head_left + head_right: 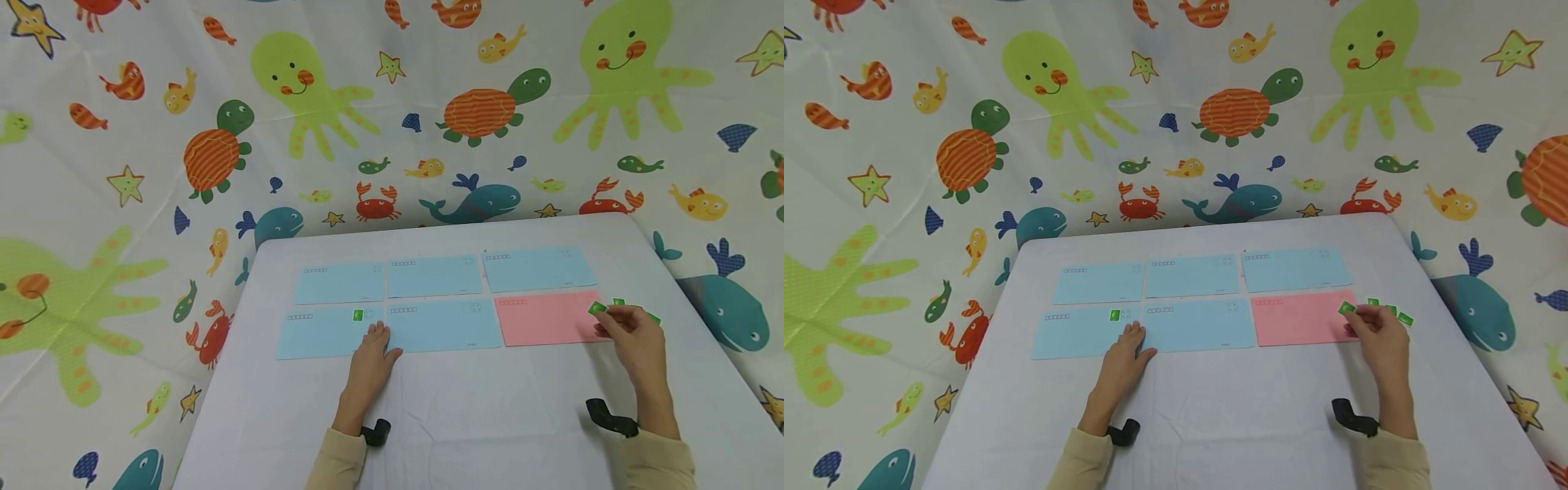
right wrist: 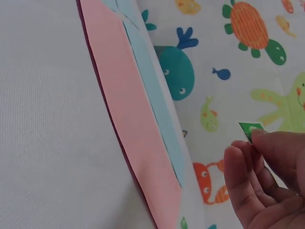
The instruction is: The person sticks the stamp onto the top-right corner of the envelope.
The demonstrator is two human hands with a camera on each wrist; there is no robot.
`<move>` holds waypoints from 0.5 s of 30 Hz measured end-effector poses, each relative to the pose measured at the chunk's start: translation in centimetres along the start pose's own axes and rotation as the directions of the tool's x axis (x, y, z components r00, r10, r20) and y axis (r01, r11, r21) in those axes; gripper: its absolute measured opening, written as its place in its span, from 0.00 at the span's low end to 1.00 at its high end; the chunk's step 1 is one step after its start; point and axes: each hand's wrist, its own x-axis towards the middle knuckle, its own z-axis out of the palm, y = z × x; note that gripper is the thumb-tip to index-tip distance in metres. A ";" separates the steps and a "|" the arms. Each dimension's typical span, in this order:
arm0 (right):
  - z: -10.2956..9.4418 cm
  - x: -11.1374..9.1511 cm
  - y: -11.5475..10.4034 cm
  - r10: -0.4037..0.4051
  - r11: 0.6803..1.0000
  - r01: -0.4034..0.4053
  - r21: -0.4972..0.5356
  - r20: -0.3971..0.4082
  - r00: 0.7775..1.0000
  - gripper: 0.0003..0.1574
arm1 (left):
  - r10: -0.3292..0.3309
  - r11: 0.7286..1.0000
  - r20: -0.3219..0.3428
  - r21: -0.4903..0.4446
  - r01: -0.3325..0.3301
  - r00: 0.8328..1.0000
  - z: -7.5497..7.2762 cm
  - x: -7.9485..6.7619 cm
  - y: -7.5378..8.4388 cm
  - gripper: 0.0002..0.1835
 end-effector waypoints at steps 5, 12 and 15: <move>0.2 -0.1 -0.6 -0.012 1.000 0.012 0.028 -0.003 1.000 0.27 | -0.002 1.000 -0.003 -0.001 0.002 1.000 0.0 0.0 0.1 0.31; 0.4 -0.2 -0.8 -0.054 0.997 0.054 0.047 0.007 0.998 0.26 | 0.000 1.000 -0.003 -0.013 0.000 1.000 0.1 0.1 0.0 0.32; 0.6 -0.2 -0.9 -0.059 0.997 0.058 0.058 0.012 0.998 0.22 | 0.000 1.000 0.000 -0.015 0.000 1.000 0.2 0.1 -0.1 0.31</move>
